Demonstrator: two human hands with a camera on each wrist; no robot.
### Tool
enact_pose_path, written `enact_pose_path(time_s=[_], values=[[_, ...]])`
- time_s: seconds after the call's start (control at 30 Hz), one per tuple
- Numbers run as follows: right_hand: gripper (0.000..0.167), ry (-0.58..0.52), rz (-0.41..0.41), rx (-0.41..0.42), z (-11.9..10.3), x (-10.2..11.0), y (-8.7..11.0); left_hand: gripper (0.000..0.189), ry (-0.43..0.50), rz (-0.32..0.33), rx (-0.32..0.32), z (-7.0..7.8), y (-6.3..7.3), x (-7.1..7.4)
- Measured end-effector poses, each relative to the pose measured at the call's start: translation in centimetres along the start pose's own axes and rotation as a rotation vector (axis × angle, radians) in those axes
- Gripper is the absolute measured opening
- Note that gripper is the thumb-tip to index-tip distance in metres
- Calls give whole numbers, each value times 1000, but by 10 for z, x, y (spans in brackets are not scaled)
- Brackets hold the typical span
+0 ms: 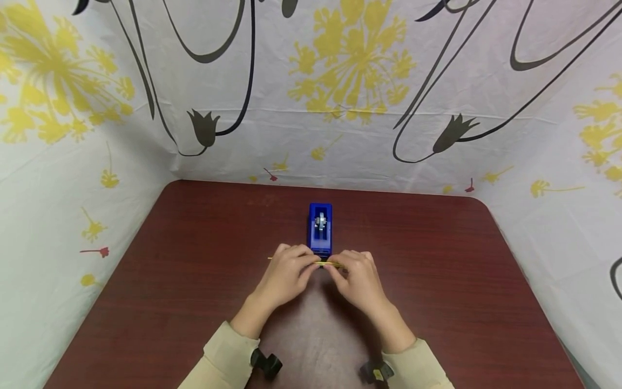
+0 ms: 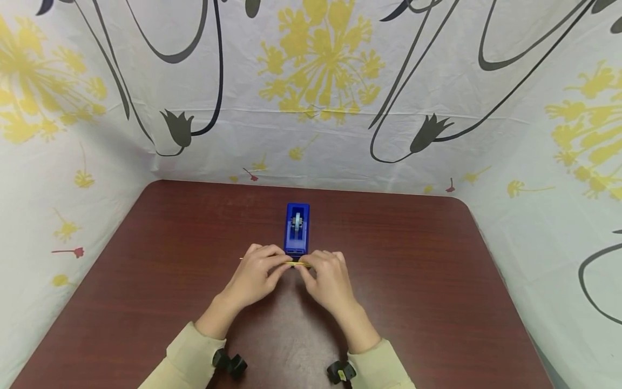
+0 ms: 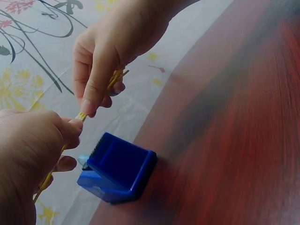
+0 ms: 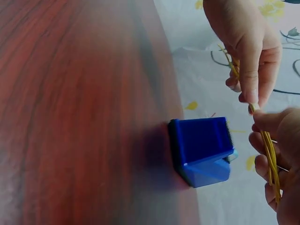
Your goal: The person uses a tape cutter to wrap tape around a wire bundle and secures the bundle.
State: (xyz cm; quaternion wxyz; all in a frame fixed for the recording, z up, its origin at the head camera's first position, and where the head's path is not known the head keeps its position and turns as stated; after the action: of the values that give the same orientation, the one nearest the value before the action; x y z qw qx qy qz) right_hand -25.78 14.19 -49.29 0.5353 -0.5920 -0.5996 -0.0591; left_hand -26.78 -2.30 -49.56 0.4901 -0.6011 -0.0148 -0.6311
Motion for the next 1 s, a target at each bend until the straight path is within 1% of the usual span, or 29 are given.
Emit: enact_pose_path(time_s=[0.1, 0.2, 0.3, 0.43, 0.53, 0.7, 0.83, 1.0], values=[[6, -25, -45, -26, 6, -7, 4, 14, 21, -43, 44, -7, 6, -4], [8, -51, -98, -66, 15, -15, 9, 15, 64, -96, 86, -13, 13, -9], [12, -61, -137, -89, 21, -22, 13, 16, 97, -129, 114, -17, 17, -15], [15, -80, -164, -92, 26, -28, 15, 13, 113, -136, 147, -23, 20, -21], [16, -90, -183, -103, 29, -32, 17, 10, 129, -145, 185, -28, 23, -25], [21, -50, -202, -107, 33, -38, 20, 11, 134, -191, 231, -33, 28, -33], [24, -14, -204, -92, 35, -41, 21, 14, 136, -215, 252, -35, 31, -37], [23, -4, -217, -98, 36, -42, 21, 15, 133, -229, 264, -37, 32, -37]])
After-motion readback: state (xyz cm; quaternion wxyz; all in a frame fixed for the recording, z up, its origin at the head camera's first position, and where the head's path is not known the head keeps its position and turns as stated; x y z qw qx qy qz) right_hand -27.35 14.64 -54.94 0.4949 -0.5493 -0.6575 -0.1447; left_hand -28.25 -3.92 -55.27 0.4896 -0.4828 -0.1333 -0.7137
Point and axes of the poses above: each hand's wrist, its own y-axis away from the middle knuckle, its own x-axis out of the back of the hand, z = x × y, the point moved 5 cm from there along -y, towards the middle knuckle, and after that the axes turned 2 degrees about -x, right-handed, at the moved point
